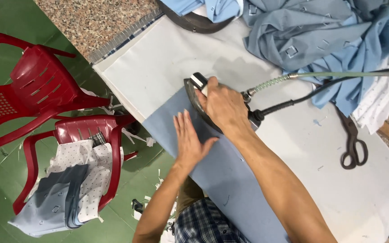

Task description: The person irons a light blue patterned fabric on a white worktable using a steam iron and a wooden pressing block, then flips the fabric and continues ironing. They measure the fabric with a wooden ruler and chalk, then cut it with scissors into a rectangular piece.

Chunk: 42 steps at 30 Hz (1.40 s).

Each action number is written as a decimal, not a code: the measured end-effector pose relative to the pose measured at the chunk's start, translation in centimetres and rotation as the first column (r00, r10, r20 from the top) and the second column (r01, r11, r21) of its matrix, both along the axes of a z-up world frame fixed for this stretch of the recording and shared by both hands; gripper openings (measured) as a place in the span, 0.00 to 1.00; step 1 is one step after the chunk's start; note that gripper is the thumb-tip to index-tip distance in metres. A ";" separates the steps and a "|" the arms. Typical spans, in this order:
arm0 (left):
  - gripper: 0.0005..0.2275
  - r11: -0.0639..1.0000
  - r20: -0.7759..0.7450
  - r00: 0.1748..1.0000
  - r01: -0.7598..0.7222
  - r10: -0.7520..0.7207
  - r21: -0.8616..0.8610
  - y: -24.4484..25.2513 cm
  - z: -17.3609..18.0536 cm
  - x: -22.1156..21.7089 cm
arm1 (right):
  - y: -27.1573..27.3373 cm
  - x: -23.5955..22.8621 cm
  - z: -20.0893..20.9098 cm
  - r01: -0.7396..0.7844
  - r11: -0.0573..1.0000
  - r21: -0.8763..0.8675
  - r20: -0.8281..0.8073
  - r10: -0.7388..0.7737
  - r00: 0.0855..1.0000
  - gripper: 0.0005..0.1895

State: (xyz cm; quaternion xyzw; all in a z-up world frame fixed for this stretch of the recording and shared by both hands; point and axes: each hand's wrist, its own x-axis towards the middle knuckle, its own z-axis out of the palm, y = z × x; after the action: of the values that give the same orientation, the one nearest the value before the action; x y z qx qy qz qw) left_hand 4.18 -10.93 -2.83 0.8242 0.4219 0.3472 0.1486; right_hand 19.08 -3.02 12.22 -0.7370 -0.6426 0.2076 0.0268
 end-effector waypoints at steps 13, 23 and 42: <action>0.23 0.808 0.357 0.867 0.471 -0.348 -0.353 -20.0 -2.8 10.4 | -0.4 0.0 0.5 -0.001 1.000 0.018 -0.011 0.001 1.000 0.23; 0.25 0.301 0.562 0.764 0.643 -0.318 -0.704 -16.8 6.4 11.3 | -0.7 -0.2 1.6 -0.009 1.000 0.019 -0.022 0.010 1.000 0.22; 0.22 0.901 0.209 0.878 0.407 -0.431 0.150 -7.9 4.4 7.0 | -0.3 -0.3 2.0 -0.024 0.999 -0.031 0.009 0.024 1.000 0.23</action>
State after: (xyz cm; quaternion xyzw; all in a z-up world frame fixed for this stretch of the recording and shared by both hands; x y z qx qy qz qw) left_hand 11.16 -18.78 1.59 0.8551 0.1947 0.4234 0.2274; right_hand 18.77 -3.30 14.26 -0.7304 -0.6483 0.2146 0.0098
